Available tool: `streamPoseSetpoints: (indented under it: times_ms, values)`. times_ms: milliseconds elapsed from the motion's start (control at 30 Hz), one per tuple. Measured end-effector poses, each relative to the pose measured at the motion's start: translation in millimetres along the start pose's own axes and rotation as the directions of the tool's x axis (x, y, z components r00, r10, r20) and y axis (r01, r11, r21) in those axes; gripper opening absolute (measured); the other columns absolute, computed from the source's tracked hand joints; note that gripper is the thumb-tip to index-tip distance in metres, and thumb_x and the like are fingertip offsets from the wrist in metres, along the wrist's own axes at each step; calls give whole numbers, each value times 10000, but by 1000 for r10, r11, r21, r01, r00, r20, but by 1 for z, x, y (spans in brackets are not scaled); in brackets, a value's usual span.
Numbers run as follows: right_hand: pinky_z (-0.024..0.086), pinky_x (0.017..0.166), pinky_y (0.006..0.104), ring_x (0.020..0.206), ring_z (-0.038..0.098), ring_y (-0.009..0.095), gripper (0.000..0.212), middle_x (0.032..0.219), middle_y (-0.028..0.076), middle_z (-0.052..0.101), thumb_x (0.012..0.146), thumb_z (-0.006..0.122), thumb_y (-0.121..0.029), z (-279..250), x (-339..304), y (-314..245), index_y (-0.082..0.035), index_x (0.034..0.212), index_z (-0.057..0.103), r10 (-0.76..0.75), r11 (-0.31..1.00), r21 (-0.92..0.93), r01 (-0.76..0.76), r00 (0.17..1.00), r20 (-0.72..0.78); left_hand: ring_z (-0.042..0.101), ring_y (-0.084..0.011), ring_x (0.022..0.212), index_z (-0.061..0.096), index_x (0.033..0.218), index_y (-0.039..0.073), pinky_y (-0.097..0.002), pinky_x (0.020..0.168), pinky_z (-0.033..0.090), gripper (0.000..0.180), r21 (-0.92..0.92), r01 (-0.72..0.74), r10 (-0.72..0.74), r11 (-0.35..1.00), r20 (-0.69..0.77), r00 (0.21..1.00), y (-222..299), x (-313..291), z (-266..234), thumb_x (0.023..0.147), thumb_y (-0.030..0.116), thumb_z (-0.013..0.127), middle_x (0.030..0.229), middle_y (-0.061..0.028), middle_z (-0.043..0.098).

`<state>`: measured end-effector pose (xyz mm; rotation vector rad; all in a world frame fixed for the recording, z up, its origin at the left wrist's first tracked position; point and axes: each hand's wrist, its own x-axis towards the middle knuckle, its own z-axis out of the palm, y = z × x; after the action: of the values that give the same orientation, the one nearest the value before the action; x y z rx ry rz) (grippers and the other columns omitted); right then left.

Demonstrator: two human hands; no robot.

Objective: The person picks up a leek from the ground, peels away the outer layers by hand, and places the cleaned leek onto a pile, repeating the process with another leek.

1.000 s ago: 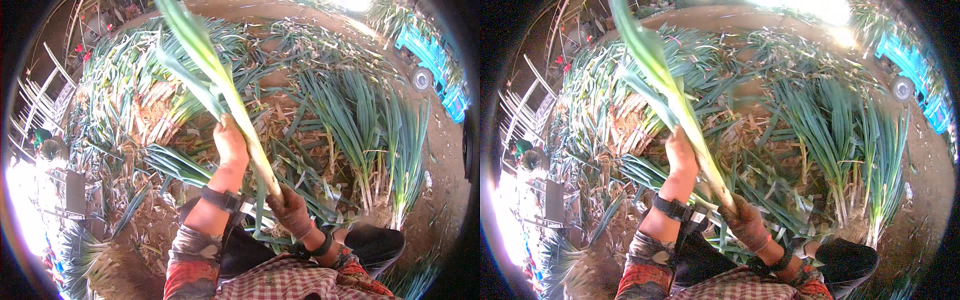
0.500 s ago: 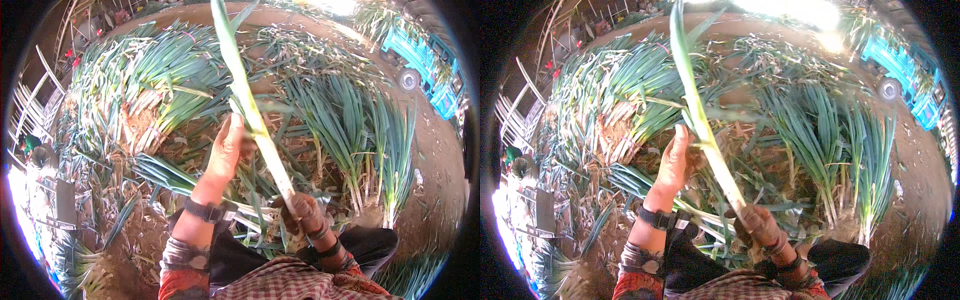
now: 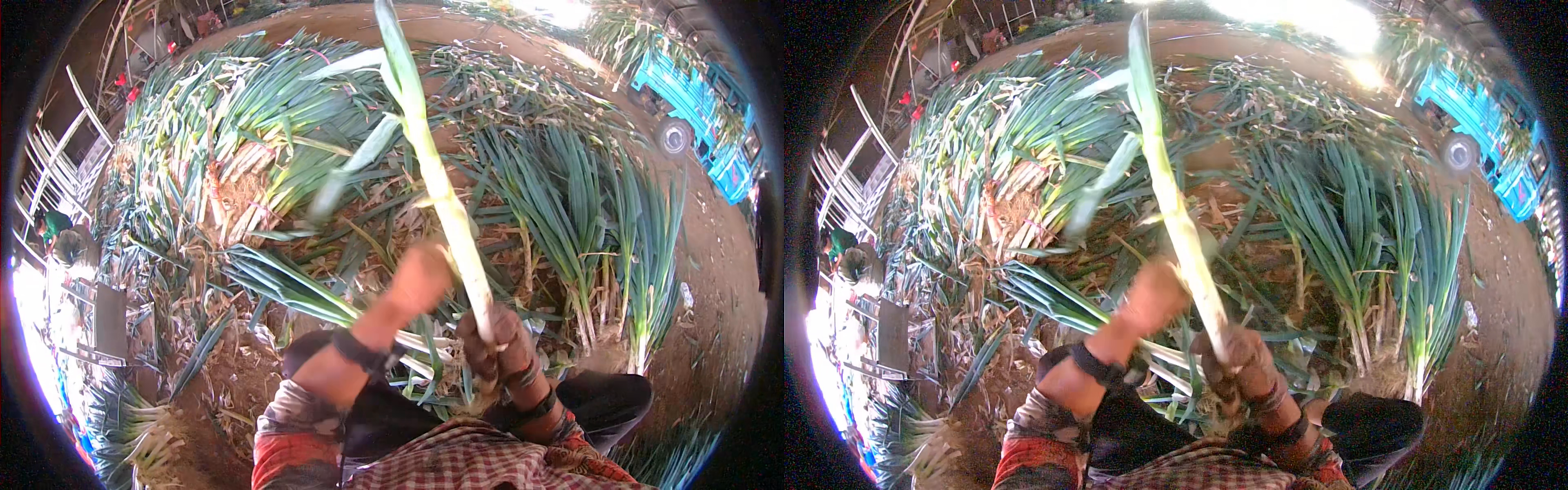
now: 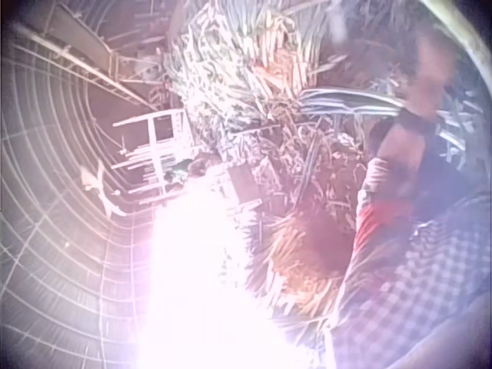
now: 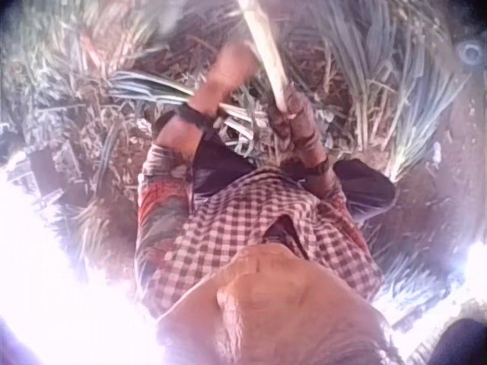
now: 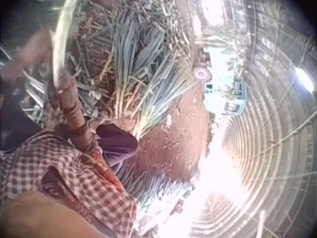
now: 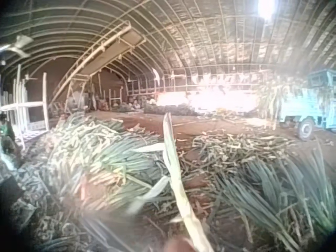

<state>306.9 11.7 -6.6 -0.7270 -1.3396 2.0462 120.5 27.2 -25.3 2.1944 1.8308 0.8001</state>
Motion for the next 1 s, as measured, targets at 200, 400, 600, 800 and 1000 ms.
streamPoseSetpoints:
  times_ms: [200,400,600,800,1000]
  values:
    - [314,362,210,407,437,74,367,526,7,491,854,478,-370,-19,0,-15,-17,846,575,-152,939,-329,105,981,-119,562,-304,857,540,975,19,-363,761,447,236,-319,150,47,936,535,843,7,-30,51,828,201,513,900,-193,574]
    - [426,488,378,562,558,325,219,634,150,547,758,624,-230,-23,-9,0,-26,795,554,-504,356,-933,45,850,-152,556,-163,862,396,1208,17,-261,733,470,462,-881,89,-516,464,-187,836,6,23,-28,823,202,573,1041,-117,524]
    - [418,450,367,535,542,304,244,602,115,538,654,706,-199,-18,-2,14,-27,770,577,-608,36,-997,75,793,37,533,-108,870,405,1208,19,-221,711,465,467,-607,3,-454,795,-592,666,24,22,-22,781,8,596,1067,-77,513]
    - [414,443,374,519,540,284,266,606,102,540,658,705,-225,-21,-2,19,-24,799,601,-609,-36,-996,81,789,86,539,-66,743,525,966,1,-192,677,448,230,-719,-77,-497,691,-551,671,15,20,-20,761,14,631,826,-32,585]
    - [418,452,377,528,542,283,276,611,99,542,661,702,-237,-25,-7,19,-27,812,606,-560,-60,-995,75,823,96,523,-73,661,561,876,8,-206,616,437,151,-580,52,-410,813,-507,758,4,17,-32,753,45,642,764,-38,589]
